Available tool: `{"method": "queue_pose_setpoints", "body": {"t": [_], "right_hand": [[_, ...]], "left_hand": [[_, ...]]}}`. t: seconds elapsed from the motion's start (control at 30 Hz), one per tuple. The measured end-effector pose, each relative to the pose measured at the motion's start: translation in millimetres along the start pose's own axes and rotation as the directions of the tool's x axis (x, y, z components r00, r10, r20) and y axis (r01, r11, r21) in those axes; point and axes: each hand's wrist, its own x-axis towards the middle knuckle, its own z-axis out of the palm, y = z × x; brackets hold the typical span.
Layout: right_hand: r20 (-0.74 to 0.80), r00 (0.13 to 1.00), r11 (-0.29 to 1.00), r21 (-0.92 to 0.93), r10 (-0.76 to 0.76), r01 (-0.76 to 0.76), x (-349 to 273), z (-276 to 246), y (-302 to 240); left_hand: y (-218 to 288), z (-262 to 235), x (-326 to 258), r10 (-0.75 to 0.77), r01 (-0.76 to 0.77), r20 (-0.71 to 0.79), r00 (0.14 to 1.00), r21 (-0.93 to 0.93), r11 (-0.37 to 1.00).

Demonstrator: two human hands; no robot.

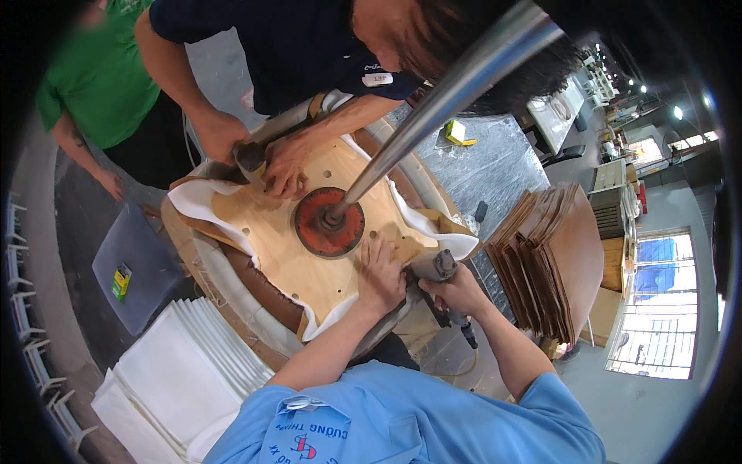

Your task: The person staples white fabric to a chair base using a pneumatic staple gun while a coworker assists. They flip the chair, remove the covered seat, and prepare another base with a new fabric layer.

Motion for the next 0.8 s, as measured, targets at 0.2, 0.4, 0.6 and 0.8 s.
{"method": "queue_pose_setpoints", "body": {"t": [0.2, 0.4, 0.6, 0.8], "right_hand": [[0.025, 1.0, 0.998, -0.068, -0.01, 0.011, -0.2, 2.0, -16.8], [-0.008, 1.0, 0.997, -0.078, -0.029, 0.028, 2.8, 7.4, -21.5], [-0.01, 1.0, 0.964, -0.265, -0.018, 0.014, 8.9, 6.4, -29.8], [-0.045, 0.989, 0.958, -0.258, -0.139, 0.122, 20.1, 9.5, -22.6]], "left_hand": [[-3.9, 2.5, 2.1, -0.023, 0.023, -0.022, 0.999, 0.0, 1.0], [-3.2, 7.2, 3.8, -0.05, 0.05, -0.026, 0.998, 0.002, 0.999], [-2.6, 9.7, 2.7, -0.068, 0.068, -0.036, 0.997, -0.001, 0.998], [-7.0, 0.2, 4.6, -0.078, 0.072, 0.056, 0.995, 0.112, 0.991]]}}
